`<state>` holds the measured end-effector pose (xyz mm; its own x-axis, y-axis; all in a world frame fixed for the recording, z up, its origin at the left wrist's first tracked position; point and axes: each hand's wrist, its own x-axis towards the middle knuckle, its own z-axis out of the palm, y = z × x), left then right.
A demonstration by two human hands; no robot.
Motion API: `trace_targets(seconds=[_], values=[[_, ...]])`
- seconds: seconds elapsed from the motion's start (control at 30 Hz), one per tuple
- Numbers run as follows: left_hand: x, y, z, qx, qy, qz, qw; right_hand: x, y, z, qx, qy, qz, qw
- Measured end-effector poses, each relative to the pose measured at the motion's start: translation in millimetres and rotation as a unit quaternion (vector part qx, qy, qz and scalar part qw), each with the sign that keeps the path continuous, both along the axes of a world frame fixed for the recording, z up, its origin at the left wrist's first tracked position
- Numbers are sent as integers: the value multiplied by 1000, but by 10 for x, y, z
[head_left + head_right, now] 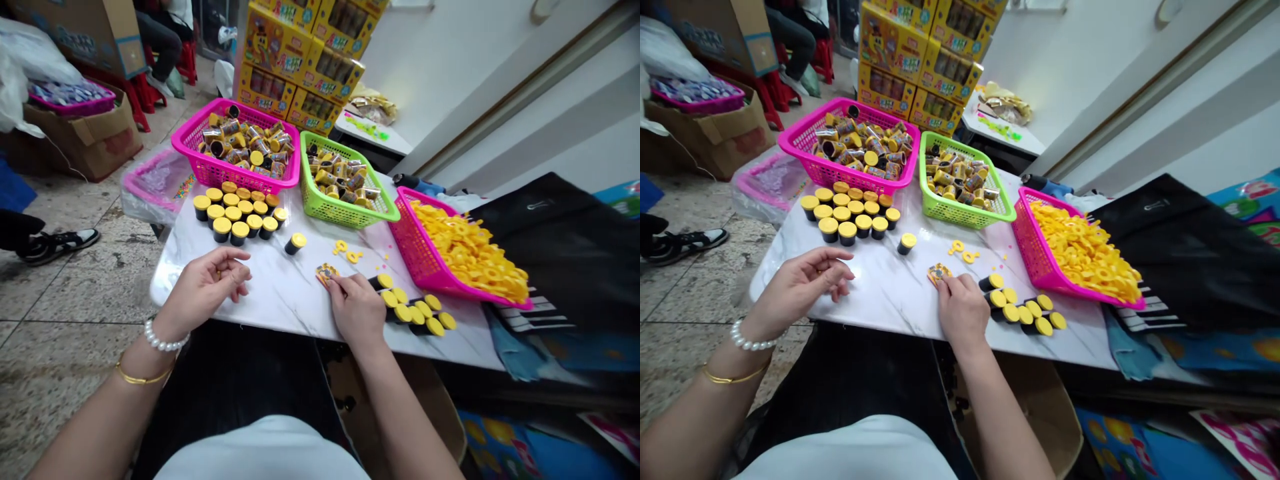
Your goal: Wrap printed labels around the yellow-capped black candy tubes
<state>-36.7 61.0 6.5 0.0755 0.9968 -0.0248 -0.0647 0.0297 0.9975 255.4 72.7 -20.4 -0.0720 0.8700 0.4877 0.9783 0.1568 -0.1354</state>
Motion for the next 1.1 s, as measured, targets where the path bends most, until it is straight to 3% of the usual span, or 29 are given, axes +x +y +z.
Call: trace_targets(seconds=[0.17,0.3,0.37,0.47,0.57,0.7,0.77,0.87,0.93,1.0,1.03,1.1], values=[[104,-59,25,-9,25,58,998,-96,13,34,89,80,54,991],[361,-192,51,-11,57,65,996,-454,-117,162,172,167,142,960],[454,-238,62,-5,50,58,997,-678,-210,181,161,201,202,945],[441,-269,81,2,28,83,996,-924,-301,181,92,258,268,924],[311,-271,116,-8,23,101,995,-1006,-285,187,-17,385,251,888],[233,-194,174,-10,36,94,995,-1008,-162,211,-297,540,216,758],[236,-176,157,12,69,98,993,-1018,-119,213,-362,524,211,741],[168,-343,-67,78,144,162,973,-1018,-124,190,-347,485,202,777],[63,-589,-389,97,182,248,947,-988,-160,164,-334,486,204,782],[-32,-842,-794,67,197,309,928,-953,-198,143,-302,471,227,797],[-59,-939,-997,7,199,298,934,-940,-215,137,-274,449,246,814],[-64,-1045,-1342,-150,164,174,959,-933,-239,131,-220,393,281,848]])
